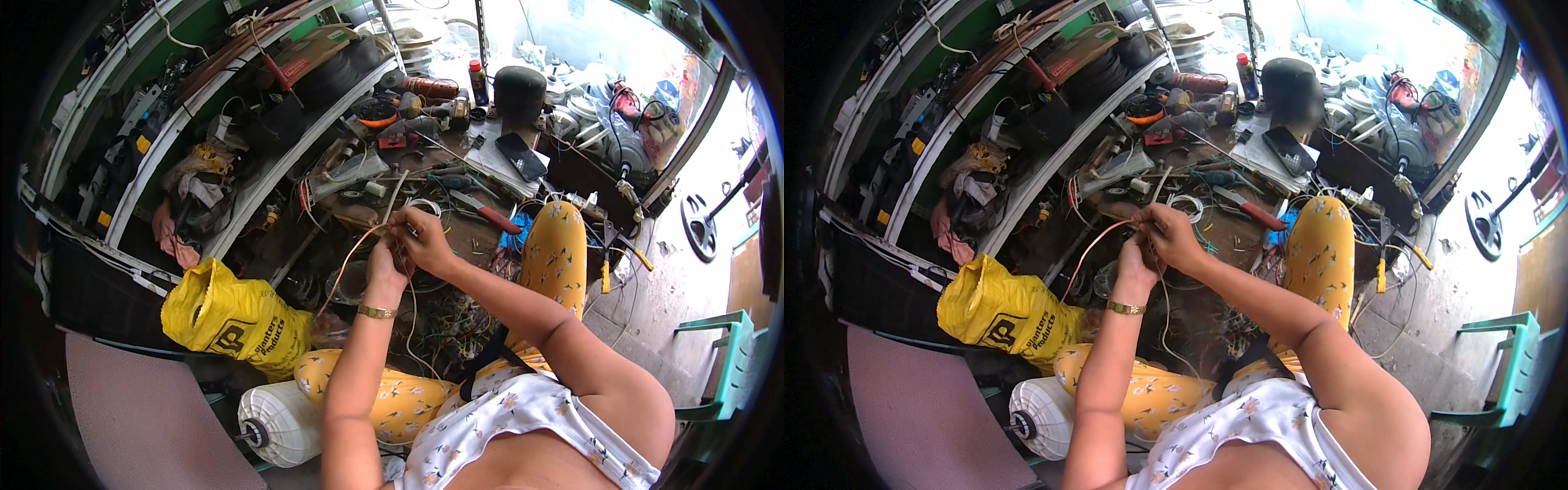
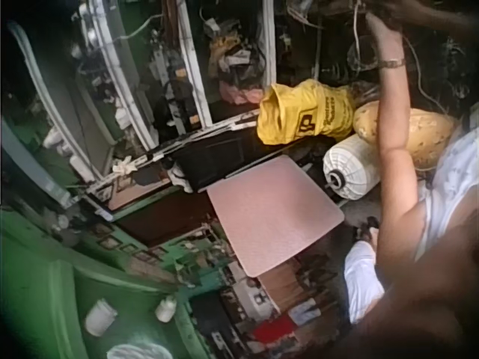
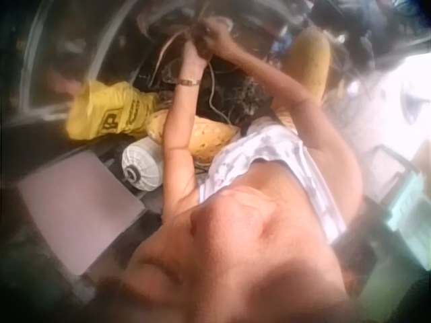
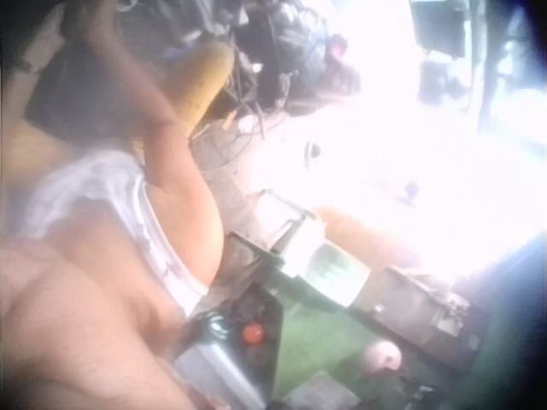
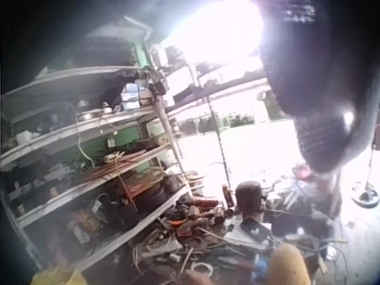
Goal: The person repairs a wire by hand at a workbench, handling a white cable and using a small blade to strip the insulation.
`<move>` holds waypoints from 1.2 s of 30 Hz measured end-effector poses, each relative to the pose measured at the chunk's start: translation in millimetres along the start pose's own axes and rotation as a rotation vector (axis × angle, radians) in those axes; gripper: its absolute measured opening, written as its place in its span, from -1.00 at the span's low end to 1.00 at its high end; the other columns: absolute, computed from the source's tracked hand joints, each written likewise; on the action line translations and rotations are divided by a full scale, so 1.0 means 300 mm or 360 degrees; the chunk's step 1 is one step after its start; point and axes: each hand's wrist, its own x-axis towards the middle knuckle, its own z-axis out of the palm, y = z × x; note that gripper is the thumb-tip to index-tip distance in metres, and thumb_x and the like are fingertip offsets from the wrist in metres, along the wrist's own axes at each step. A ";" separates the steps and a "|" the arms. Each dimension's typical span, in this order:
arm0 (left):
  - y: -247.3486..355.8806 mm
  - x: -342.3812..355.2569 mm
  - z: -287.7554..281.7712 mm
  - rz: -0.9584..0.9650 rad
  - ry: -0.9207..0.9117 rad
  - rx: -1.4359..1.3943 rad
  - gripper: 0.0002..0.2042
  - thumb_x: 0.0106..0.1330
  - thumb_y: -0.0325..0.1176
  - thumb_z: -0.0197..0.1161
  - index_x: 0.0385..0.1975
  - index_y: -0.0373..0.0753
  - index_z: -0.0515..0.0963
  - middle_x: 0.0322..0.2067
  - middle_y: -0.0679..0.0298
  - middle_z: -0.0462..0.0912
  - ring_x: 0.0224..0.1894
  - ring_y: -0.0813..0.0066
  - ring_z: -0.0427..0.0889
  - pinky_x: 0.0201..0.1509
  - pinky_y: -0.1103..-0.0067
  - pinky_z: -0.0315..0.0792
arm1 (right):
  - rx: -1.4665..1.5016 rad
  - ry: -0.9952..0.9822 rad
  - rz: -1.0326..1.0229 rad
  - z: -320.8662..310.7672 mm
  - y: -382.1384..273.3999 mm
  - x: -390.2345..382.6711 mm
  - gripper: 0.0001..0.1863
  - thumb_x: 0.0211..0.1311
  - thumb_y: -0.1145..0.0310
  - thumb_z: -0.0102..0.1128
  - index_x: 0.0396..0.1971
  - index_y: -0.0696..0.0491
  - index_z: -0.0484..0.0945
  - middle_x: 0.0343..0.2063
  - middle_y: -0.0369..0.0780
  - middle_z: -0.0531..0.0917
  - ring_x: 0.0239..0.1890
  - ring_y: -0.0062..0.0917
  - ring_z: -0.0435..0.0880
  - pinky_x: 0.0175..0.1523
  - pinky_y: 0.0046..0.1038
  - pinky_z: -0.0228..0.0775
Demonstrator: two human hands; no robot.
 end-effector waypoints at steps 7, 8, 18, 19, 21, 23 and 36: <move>0.219 0.125 -0.232 0.0364 0.0133 -0.0630 -0.71 0.43 -0.19 -0.14 -0.57 -0.08 0.31 -0.79 0.49 0.19 -0.81 0.64 0.13 -0.70 0.65 0.21 | 0.1183 0.0468 0.1007 -0.050 -0.055 -0.103 -0.92 0.34 0.40 -0.07 -0.23 0.04 0.33 -0.63 -0.37 0.33 -0.62 -0.66 0.34 -0.48 -0.53 0.32; 0.229 0.151 -0.246 0.0359 0.0233 -0.0591 -0.71 0.43 -0.17 -0.12 -0.57 -0.07 0.29 -0.79 0.50 0.11 -0.80 0.68 0.08 -0.77 0.72 0.07 | 0.1443 0.0406 0.0893 -0.113 -0.028 -0.123 -0.93 0.35 0.37 -0.06 -0.25 0.01 0.31 -0.66 -0.38 0.25 -0.68 -0.68 0.21 -0.56 -0.54 0.19; 0.279 0.224 -0.337 0.0776 0.0765 -0.0118 -0.81 0.38 -0.24 -0.07 -0.47 -0.11 0.36 -0.74 0.48 0.10 -0.79 0.64 0.03 -0.74 0.69 -0.03 | 0.1118 0.0635 0.1123 -0.759 -0.315 -0.343 -0.93 0.35 0.31 -0.04 -0.25 -0.06 0.36 -0.70 -0.41 0.19 -0.76 -0.75 0.09 -0.65 -0.65 -0.01; 0.282 0.218 -0.316 0.0634 0.0915 -0.0112 -0.81 0.41 -0.25 -0.09 -0.49 -0.07 0.31 -0.76 0.49 0.04 -0.79 0.63 0.00 -0.75 0.71 -0.04 | 0.1200 0.0598 0.1095 -0.780 -0.325 -0.331 -0.93 0.36 0.31 -0.04 -0.25 -0.04 0.36 -0.70 -0.41 0.20 -0.76 -0.74 0.10 -0.65 -0.65 0.00; 0.247 0.212 -0.348 0.0582 0.0939 -0.0256 -0.79 0.41 -0.23 -0.10 -0.49 -0.08 0.30 -0.76 0.49 0.02 -0.79 0.64 -0.02 -0.76 0.71 -0.08 | 0.1131 0.0616 0.1172 -0.775 -0.359 -0.334 -0.92 0.37 0.31 -0.08 -0.28 -0.02 0.34 -0.71 -0.40 0.19 -0.77 -0.74 0.10 -0.65 -0.66 0.01; 0.208 0.189 -0.464 0.0618 0.0661 -0.0287 -0.77 0.43 -0.20 -0.13 -0.50 -0.06 0.32 -0.73 0.50 0.13 -0.74 0.64 0.09 -0.69 0.70 0.06 | 0.1072 0.0564 0.1229 -0.772 -0.353 -0.323 -0.92 0.38 0.32 -0.10 -0.28 -0.01 0.33 -0.72 -0.40 0.18 -0.78 -0.74 0.10 -0.66 -0.66 0.00; -0.444 -0.075 -0.374 -0.0570 -0.0762 -0.0144 -0.59 0.33 0.07 0.01 -0.04 -0.12 0.40 -0.49 0.40 0.43 -0.62 0.62 0.33 -0.48 0.61 0.36 | 0.1487 0.0214 0.1137 -0.775 -0.029 0.120 -0.94 0.35 0.42 -0.08 -0.24 0.04 0.33 -0.59 -0.35 0.33 -0.57 -0.65 0.32 -0.39 -0.57 0.34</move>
